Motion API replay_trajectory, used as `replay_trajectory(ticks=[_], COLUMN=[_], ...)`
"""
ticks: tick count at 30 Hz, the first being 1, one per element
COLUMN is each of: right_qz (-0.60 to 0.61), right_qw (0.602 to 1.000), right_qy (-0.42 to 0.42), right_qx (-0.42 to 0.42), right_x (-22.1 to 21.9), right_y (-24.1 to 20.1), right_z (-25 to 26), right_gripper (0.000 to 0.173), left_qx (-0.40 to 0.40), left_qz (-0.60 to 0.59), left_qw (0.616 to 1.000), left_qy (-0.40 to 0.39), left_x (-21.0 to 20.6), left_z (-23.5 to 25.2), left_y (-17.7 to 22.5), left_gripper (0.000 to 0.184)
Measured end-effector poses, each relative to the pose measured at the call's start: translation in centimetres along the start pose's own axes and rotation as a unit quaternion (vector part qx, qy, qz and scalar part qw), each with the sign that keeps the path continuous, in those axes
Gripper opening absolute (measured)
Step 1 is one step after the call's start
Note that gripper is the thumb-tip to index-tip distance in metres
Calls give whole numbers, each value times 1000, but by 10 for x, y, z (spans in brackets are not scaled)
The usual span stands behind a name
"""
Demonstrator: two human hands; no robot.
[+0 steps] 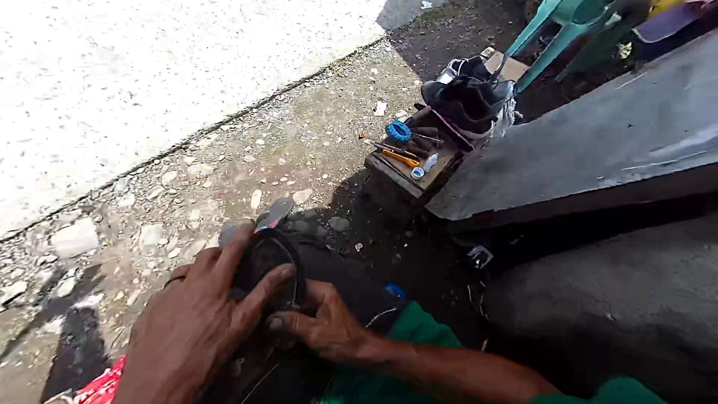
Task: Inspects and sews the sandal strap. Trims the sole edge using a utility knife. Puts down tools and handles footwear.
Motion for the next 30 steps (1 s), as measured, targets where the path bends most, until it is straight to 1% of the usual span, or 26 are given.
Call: replay_trajectory(ticks=[1,2,3,4,5,6,7,8,9,10,11,12,13,14,15,16,17,19,25,27,30], right_qz=[4,0,-17,-51,-100,-161,-227,-288,-353,-424,-501,-577,-648,-707,-744,-765,-776,-778,-786,-782,-781], right_qw=[1000,998,996,991,978,954,926,907,897,883,854,811,758,703,663,637,624,620,608,613,615], right_qy=[20,26,11,-24,-89,-165,-227,-244,-217,-162,-98,-45,-6,23,36,38,33,27,35,40,57], right_qx=[-23,-53,-86,-121,-163,-190,-198,-185,-154,-119,-95,-88,-77,-71,-78,-85,-87,-98,-104,-102,-93], right_x=[1,3,4,7,13,23,39,59,86,119,156,197,239,277,303,317,322,322,329,333,328], right_y=[14,28,39,45,45,37,22,3,-21,-44,-60,-66,-65,-61,-58,-53,-50,-48,-50,-52,-58], right_z=[-3,-6,-7,-8,-9,-8,-3,6,22,45,70,95,116,134,150,161,167,171,171,172,172], right_gripper=[33,35,37,36,35,34,33,34,34,35,39,42,44,45,45,45,45,45,41,45,53], left_qx=[50,97,133,159,175,185,193,202,205,201,193,183,173,165,162,163,164,167,159,163,161], left_qz=[-34,-77,-117,-144,-160,-168,-167,-159,-155,-157,-167,-181,-196,-205,-207,-213,-228,-258,-299,-300,-293], left_qw=[997,989,980,972,967,964,963,963,963,964,965,964,964,964,965,963,960,951,941,940,942], left_qy=[-48,-80,-92,-96,-97,-94,-87,-83,-77,-70,-64,-61,-58,-41,-18,-8,-9,-16,-10,-14,-13], left_x=[-18,-36,-52,-67,-79,-87,-91,-91,-91,-91,-92,-93,-94,-95,-95,-93,-91,-94,-104,-104,-104], left_z=[-9,-16,-21,-24,-27,-29,-30,-32,-33,-35,-35,-35,-34,-34,-35,-38,-39,-42,-48,-48,-47], left_y=[-11,-23,-33,-42,-49,-55,-60,-62,-64,-66,-68,-68,-68,-68,-67,-67,-67,-72,-84,-84,-84], left_gripper=[106,106,101,93,86,81,79,78,77,76,74,73,73,73,72,70,66,59,52,52,53])
Point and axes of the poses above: each hand's wrist, its own z-axis towards the middle knuckle, its own x-axis out of the back of the hand, y = z × x, the point moved 5 cm from there along z, towards the middle knuckle, and after that the axes turned 3 degrees about x, right-handed, at the moved point
